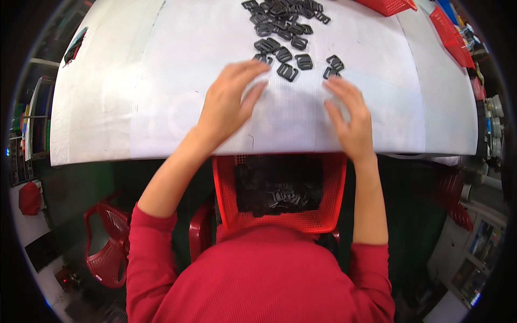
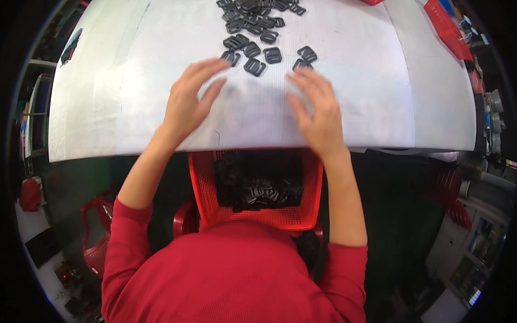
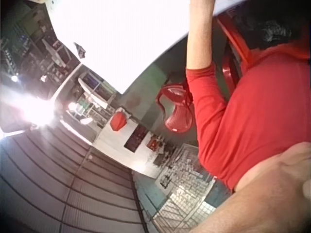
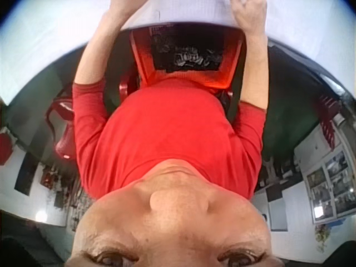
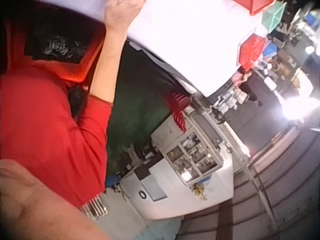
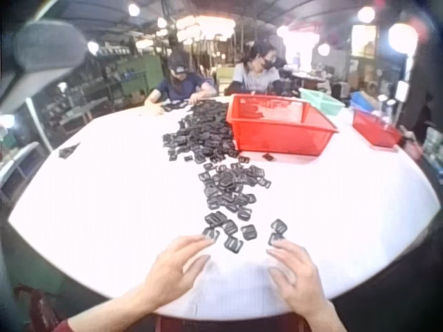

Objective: The person sorts small black plastic parts on a white table, picking them up and placing them into a red basket. They repeatedly gather the parts from the table surface and transfer them into the container.

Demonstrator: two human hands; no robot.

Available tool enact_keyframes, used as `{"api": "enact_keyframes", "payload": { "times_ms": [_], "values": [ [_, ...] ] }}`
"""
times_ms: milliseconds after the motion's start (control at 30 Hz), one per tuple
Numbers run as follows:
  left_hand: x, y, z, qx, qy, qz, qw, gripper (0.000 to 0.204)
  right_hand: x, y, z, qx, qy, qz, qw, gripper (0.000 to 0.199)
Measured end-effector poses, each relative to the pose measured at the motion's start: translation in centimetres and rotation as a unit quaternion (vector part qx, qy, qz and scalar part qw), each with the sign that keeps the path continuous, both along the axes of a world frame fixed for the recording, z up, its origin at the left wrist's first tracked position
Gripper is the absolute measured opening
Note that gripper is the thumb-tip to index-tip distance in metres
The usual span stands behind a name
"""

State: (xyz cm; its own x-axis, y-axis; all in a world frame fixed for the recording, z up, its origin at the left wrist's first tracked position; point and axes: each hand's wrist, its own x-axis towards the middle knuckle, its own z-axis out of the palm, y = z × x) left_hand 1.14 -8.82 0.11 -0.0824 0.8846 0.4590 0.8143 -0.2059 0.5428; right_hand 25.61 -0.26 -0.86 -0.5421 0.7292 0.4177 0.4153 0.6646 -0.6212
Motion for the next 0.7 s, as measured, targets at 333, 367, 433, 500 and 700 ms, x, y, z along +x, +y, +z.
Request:
{"api": "enact_keyframes", "payload": {
  "times_ms": [333,367,433,500,700],
  "values": [
    [-0.9,8.6,-2.1,-0.077,0.178,0.056,0.979,0.025,-4.5,3.8,-3.8,0.041,-0.125,0.019,0.991,0.041],
    [-0.9,8.6,-1.8,-0.095,0.185,0.062,0.976,0.026,-4.7,2.7,-3.3,0.063,-0.114,0.022,0.991,0.036],
    [-0.5,8.6,-1.0,-0.13,0.201,0.074,0.968,0.027,-4.5,2.5,-2.4,0.018,-0.081,0.04,0.996,0.033],
    [-0.4,9.1,-1.4,-0.109,0.205,0.076,0.97,0.027,-4.9,3.2,-2.2,0.015,-0.01,0.024,1.0,0.026],
    [-0.8,10.2,-3.7,0.005,0.146,0.038,0.988,0.026,-7.0,9.2,-2.7,0.101,-0.035,0.007,0.994,0.024]
  ]
}}
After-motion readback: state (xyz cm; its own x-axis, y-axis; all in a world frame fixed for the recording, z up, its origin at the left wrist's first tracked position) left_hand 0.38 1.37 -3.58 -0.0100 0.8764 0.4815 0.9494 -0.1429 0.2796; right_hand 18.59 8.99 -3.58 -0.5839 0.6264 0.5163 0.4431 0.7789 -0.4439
